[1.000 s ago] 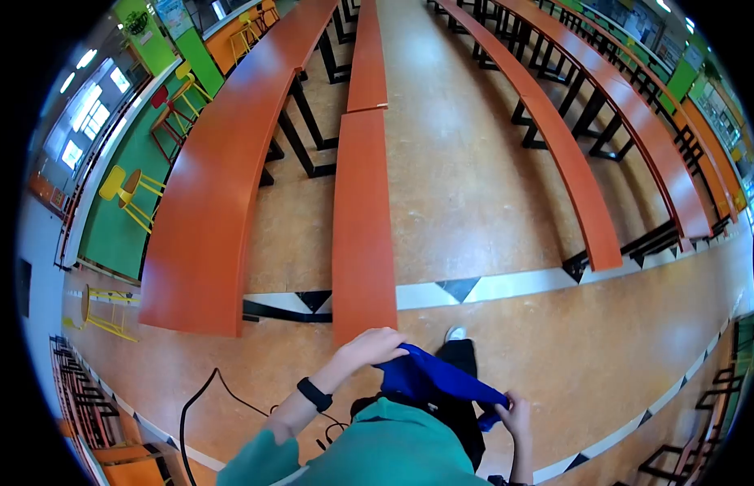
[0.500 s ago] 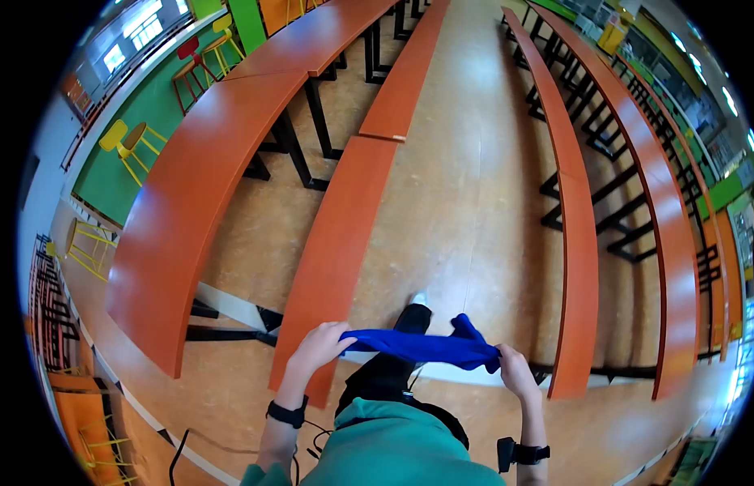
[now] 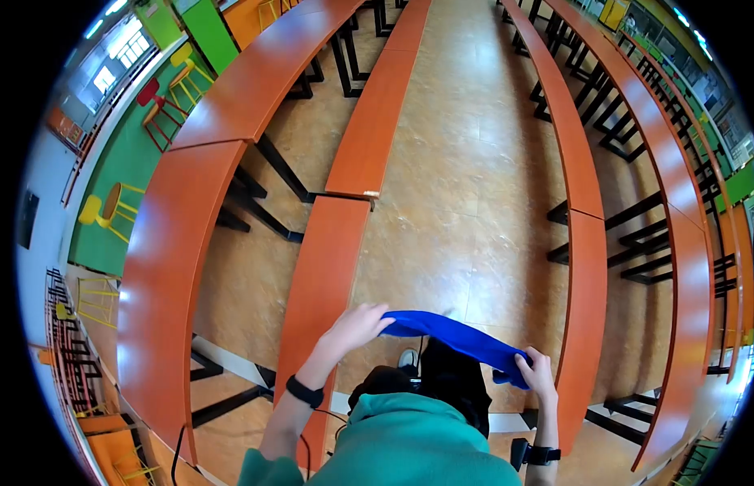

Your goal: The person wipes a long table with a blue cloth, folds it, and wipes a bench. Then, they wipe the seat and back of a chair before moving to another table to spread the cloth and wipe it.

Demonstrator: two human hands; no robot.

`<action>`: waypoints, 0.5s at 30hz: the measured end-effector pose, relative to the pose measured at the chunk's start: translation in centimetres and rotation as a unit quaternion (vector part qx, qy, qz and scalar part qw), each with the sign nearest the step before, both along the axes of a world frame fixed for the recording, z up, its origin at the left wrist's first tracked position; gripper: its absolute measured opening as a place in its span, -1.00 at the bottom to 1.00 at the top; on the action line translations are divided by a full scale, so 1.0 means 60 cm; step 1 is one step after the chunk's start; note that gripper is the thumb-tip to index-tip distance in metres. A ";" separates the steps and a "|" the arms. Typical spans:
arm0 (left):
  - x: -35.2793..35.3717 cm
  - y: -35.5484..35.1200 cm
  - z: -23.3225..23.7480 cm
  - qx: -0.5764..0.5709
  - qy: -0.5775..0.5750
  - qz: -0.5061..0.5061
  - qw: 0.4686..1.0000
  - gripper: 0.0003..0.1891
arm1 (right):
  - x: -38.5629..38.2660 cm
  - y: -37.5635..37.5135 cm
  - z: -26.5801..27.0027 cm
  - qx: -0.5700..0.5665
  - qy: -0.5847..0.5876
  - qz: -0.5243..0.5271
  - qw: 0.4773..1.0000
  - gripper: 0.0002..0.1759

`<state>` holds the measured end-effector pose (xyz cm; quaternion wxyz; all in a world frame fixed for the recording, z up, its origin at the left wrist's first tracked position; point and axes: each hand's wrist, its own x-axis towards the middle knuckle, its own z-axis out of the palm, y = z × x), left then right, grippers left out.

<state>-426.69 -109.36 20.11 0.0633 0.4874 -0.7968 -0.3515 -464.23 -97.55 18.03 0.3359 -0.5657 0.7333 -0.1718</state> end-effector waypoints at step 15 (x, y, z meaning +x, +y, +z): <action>-0.181 -0.623 0.014 0.009 0.035 0.102 0.994 -0.71 | -0.178 -0.726 -0.032 -0.035 0.157 0.149 0.976 -0.72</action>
